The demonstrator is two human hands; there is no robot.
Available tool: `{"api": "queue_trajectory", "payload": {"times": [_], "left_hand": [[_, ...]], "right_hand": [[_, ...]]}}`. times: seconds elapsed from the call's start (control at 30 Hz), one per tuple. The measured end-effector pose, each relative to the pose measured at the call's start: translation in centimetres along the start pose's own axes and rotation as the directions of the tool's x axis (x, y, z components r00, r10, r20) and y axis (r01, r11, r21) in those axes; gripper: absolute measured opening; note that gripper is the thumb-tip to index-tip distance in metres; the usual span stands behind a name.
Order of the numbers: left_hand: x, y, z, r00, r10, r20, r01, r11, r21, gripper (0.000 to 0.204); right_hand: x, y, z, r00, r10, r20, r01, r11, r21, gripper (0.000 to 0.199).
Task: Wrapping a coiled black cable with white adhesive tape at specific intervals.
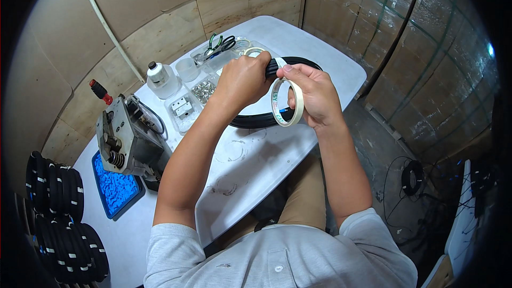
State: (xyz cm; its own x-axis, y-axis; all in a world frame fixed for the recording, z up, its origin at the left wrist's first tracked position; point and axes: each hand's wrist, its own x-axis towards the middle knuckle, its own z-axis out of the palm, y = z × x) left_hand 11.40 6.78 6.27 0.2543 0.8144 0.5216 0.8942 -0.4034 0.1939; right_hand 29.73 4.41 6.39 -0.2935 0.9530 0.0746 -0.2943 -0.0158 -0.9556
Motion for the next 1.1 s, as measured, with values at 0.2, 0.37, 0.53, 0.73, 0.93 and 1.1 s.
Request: {"api": "queue_trajectory", "payload": {"times": [0.2, 0.37, 0.53, 0.73, 0.93, 1.1], "left_hand": [[0.4, 0.3, 0.1, 0.999, -0.006, 0.046, 0.007, 1.000, -0.026, 0.024], [0.6, 0.2, 0.0, 0.998, -0.021, 0.060, 0.022, 1.000, -0.022, 0.024], [0.9, -0.2, 0.2, 0.997, -0.041, 0.063, 0.043, 0.999, -0.030, 0.024], [1.1, -0.4, 0.2, 0.999, -0.034, 0.029, 0.035, 0.998, -0.051, 0.026], [0.6, 0.0, -0.8, 0.999, -0.003, 0.043, 0.007, 0.994, -0.113, 0.040], [0.8, -1.1, -0.9, 0.998, -0.049, 0.048, 0.056, 0.984, -0.171, 0.053]], "right_hand": [[0.0, 3.5, -0.6, 0.996, 0.005, -0.090, -0.011, 0.998, -0.064, 0.022], [1.7, 4.8, -0.7, 0.990, -0.063, -0.125, 0.043, 0.986, -0.159, 0.023], [2.8, 5.6, -0.3, 0.937, -0.301, -0.175, 0.213, 0.893, -0.395, 0.027], [4.6, 6.5, -0.7, 0.912, -0.402, -0.081, 0.148, 0.507, -0.849, 0.027], [1.8, 11.5, -1.6, 0.933, -0.360, -0.015, 0.189, 0.524, -0.831, 0.019], [0.0, 6.8, -2.8, 0.886, -0.463, -0.030, 0.401, 0.796, -0.453, 0.010]]}}
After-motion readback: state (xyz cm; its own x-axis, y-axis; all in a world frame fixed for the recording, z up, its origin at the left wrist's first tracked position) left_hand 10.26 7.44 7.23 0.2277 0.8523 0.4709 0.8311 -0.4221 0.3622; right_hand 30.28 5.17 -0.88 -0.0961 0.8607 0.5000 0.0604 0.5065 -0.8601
